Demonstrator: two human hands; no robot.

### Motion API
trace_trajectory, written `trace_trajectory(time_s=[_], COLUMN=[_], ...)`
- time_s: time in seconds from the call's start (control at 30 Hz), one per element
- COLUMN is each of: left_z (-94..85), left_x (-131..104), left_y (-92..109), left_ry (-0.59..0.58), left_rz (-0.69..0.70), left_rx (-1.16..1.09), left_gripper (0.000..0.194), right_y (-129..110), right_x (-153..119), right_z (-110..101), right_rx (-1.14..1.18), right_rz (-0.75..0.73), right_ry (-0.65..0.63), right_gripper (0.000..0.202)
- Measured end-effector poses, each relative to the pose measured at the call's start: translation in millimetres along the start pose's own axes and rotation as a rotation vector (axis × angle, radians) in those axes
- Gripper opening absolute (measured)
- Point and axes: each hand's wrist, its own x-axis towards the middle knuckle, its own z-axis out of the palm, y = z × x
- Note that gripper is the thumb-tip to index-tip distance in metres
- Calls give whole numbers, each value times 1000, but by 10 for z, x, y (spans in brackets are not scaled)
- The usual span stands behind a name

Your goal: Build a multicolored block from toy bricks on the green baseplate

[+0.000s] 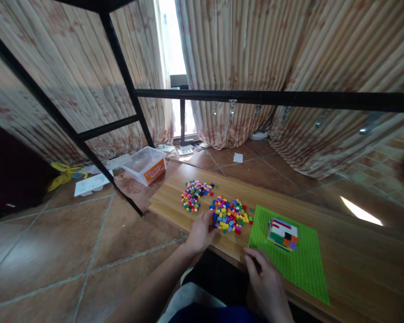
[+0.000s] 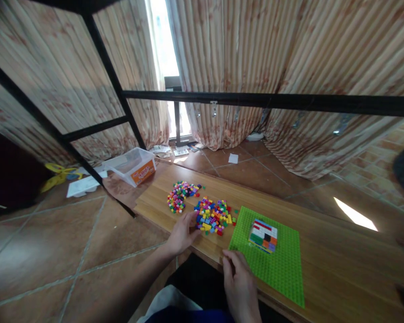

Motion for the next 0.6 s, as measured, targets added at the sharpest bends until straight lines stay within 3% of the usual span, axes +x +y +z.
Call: trace_trajectory(time_s=[0.23, 0.4, 0.6], left_z=[-28, -51, -40], left_x=[60, 67, 84], left_y=[-92, -106, -125], left_ry=[-55, -72, -67], left_rz=[72, 85, 109], left_rx=[-53, -60, -77], left_gripper=[61, 64, 62], right_y=[-110, -115, -75], right_x=[485, 673, 722], right_z=[266, 472, 495], right_rx=[-136, -290, -311], right_rz=[-136, -245, -175], right_ry=[-100, -74, -119], right_gripper=[24, 24, 19])
